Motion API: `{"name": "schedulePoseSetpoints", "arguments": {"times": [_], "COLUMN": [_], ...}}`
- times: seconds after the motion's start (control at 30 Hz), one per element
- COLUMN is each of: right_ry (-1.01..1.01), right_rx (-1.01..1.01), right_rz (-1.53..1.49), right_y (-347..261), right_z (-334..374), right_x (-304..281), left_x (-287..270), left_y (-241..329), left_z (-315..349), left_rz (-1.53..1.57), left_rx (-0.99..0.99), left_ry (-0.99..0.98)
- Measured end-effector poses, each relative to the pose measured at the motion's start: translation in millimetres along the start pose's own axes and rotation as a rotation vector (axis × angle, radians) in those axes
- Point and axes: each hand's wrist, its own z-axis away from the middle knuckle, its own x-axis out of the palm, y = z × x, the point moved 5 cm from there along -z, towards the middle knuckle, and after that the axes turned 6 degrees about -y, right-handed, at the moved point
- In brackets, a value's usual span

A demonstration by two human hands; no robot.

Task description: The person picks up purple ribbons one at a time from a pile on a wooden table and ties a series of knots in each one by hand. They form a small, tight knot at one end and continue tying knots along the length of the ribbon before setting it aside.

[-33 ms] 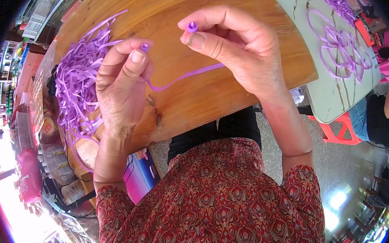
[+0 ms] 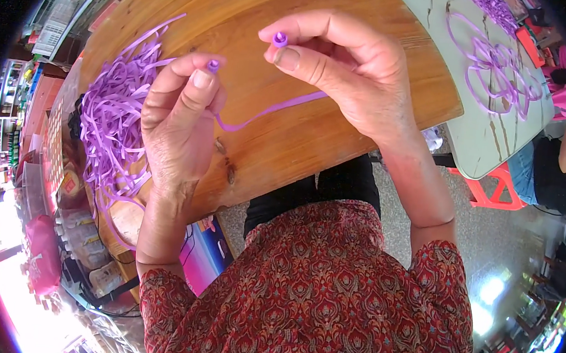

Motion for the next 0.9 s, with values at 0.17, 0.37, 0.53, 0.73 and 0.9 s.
{"name": "schedulePoseSetpoints", "arguments": {"times": [0.17,0.37,0.53,0.73,0.9], "right_ry": [-0.024,-0.094,0.004,0.005,0.019], "right_rx": [-0.070,-0.155,-0.082,-0.027,-0.015], "right_rz": [0.273,0.507,0.284,0.368,0.366], "right_y": [-7,-14,-7,-4,0], "right_z": [2,2,5,7,8], "right_x": [0,3,2,2,-1], "left_x": [6,11,14,23,26], "left_y": [-8,-13,-21,-18,-15], "left_z": [-2,-6,-7,-2,-6], "left_rz": [0.028,0.033,0.234,0.246,0.152], "left_rx": [-0.067,0.019,-0.120,-0.113,-0.011], "left_ry": [0.014,-0.039,0.001,-0.038,-0.090]}}
